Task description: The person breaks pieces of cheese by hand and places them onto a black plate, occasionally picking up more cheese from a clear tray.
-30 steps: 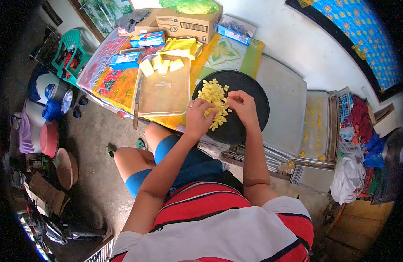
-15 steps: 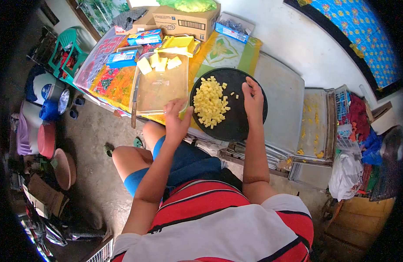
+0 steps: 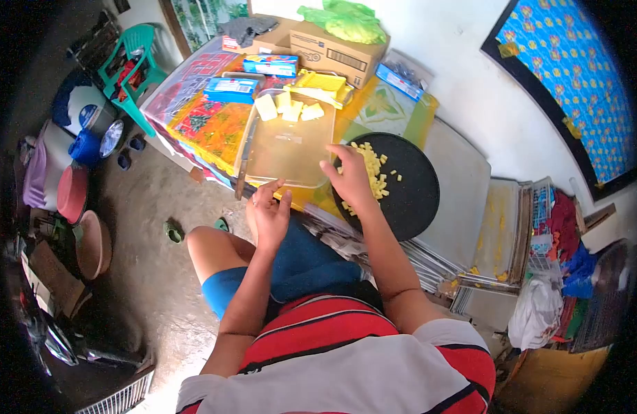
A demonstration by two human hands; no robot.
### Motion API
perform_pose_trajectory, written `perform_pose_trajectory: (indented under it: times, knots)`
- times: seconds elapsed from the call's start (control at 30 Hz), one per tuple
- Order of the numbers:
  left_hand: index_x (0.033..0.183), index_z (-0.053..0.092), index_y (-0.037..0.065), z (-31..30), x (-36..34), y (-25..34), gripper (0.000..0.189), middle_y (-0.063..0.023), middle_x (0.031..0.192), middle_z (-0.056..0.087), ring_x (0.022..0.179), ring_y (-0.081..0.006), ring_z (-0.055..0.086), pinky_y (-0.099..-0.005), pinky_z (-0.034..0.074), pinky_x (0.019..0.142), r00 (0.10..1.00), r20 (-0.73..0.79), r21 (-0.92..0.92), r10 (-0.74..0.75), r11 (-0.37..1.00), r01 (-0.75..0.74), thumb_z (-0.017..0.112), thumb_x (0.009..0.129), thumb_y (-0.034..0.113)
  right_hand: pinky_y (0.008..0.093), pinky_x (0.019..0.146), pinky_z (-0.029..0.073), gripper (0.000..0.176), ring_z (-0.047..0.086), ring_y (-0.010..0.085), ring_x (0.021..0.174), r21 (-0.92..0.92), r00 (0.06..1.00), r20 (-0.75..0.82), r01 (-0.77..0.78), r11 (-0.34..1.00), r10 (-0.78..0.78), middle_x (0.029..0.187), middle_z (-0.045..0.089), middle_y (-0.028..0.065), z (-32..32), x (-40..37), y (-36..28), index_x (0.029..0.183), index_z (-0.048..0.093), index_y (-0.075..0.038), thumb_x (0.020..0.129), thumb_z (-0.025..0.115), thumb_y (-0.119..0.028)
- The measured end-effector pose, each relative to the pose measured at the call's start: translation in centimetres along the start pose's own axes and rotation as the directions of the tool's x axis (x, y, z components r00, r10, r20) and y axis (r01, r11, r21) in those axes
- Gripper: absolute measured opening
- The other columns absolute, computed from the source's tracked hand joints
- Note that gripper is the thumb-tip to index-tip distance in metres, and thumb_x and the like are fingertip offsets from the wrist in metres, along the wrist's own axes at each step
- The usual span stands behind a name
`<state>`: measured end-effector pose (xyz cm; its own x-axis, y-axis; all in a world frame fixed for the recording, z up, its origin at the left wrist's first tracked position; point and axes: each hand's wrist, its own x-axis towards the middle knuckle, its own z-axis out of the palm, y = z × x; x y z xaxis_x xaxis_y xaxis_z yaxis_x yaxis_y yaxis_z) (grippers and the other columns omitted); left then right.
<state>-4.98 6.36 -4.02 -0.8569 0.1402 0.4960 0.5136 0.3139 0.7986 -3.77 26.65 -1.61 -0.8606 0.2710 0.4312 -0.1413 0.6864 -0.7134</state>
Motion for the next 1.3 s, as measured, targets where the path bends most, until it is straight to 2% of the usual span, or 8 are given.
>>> perform_pose_trajectory:
  times: [0.13,0.23,0.27,0.47,0.73,0.87,1.17,1.3]
  knots:
    - [0.105,0.063,-0.003,-2.1,0.0,0.0,0.024,-0.0122,0.097,0.061,0.078,-0.0178,0.056,-0.0299,0.047,0.068,0.997,-0.026,-0.051,-0.067,0.997,0.066,0.065,0.083,0.007,0.04,0.094,0.042,0.04,0.053,0.036,0.109,-0.096,0.989,0.129,-0.057,0.994,0.069,0.115,0.058,0.0208,4.3,3.3,1.1,0.113,0.06,-0.002,0.079,0.068,-0.021]
    - [0.103,0.064,0.0,-3.3,-0.2,-0.1,0.024,-0.0144,0.095,0.063,0.093,-0.0276,0.056,-0.0355,0.039,0.088,0.983,-0.038,-0.195,-0.178,0.966,0.168,0.066,0.08,0.008,0.0388,0.098,0.04,0.044,0.051,0.0356,0.116,-0.199,0.973,0.175,-0.116,0.973,0.152,0.121,0.056,0.022,7.0,6.8,3.1,0.117,0.057,-0.001,0.08,0.067,-0.022]
    - [0.102,0.065,0.001,-3.8,-0.3,-0.2,0.023,-0.0109,0.087,0.063,0.084,-0.0252,0.057,-0.0349,0.042,0.082,0.975,-0.024,-0.105,-0.222,0.97,0.219,0.065,0.081,0.008,0.0392,0.099,0.04,0.046,0.05,0.0357,0.117,-0.242,0.974,0.157,-0.122,0.963,0.163,0.122,0.055,0.0225,7.7,8.0,3.8,0.119,0.056,-0.001,0.079,0.066,-0.021]
    - [0.105,0.065,0.002,-4.8,-0.6,-1.4,0.023,-0.0088,0.083,0.063,0.075,-0.0208,0.059,-0.0317,0.048,0.07,0.951,-0.048,-0.288,-0.305,0.916,0.279,0.063,0.084,0.009,0.0395,0.108,0.03,0.074,0.038,0.0374,0.128,-0.511,0.98,0.1,-0.1,0.854,0.175,0.137,0.042,0.0219,10.8,12.9,7.7,0.137,0.039,-0.003,0.076,0.069,-0.031]
    - [0.108,0.064,-0.001,-5.4,-0.8,-2.1,0.022,-0.0047,0.083,0.057,0.066,-0.0064,0.053,-0.0214,0.045,0.056,0.902,0.007,-0.456,-0.432,0.801,0.387,0.061,0.089,0.009,0.0412,0.106,0.033,0.072,0.038,0.0357,0.129,-0.55,0.93,0.268,-0.066,0.833,0.25,0.134,0.046,0.021,10.5,15.5,9.5,0.131,0.049,-0.008,0.07,0.073,-0.038]
    - [0.107,0.064,-0.001,-4.6,-1.2,-3.7,0.02,-0.0029,0.084,0.053,0.065,-0.0059,0.052,-0.0208,0.044,0.054,0.912,0.013,-0.471,-0.41,0.802,0.367,0.06,0.088,0.006,0.0401,0.102,0.038,0.068,0.046,0.0328,0.123,-0.657,0.931,0.219,-0.08,0.75,0.291,0.129,0.051,0.0188,9.3,15.5,6.4,0.126,0.053,-0.009,0.068,0.074,-0.038]
    - [0.106,0.062,-0.001,-4.1,-1.9,-3.5,0.018,0.0008,0.078,0.054,0.062,-0.0033,0.05,-0.0182,0.041,0.053,0.923,0.024,-0.534,-0.385,0.775,0.337,0.06,0.089,0.005,0.0389,0.093,0.045,0.056,0.056,0.0324,0.109,-0.511,0.91,0.362,0.014,0.86,0.201,0.119,0.057,0.019,10.1,17.5,11.7,0.119,0.059,-0.009,0.071,0.073,-0.033]
    - [0.109,0.062,0.0,-3.6,-2.3,-3.7,0.021,0.0006,0.076,0.059,0.061,-0.0029,0.051,-0.0175,0.041,0.053,0.925,0.042,-0.522,-0.379,0.78,0.343,0.059,0.09,0.006,0.0397,0.092,0.046,0.056,0.057,0.0323,0.107,-0.637,0.909,0.337,0.029,0.77,0.245,0.119,0.056,0.0201,9.6,17.6,10.1,0.117,0.059,-0.007,0.069,0.074,-0.033]
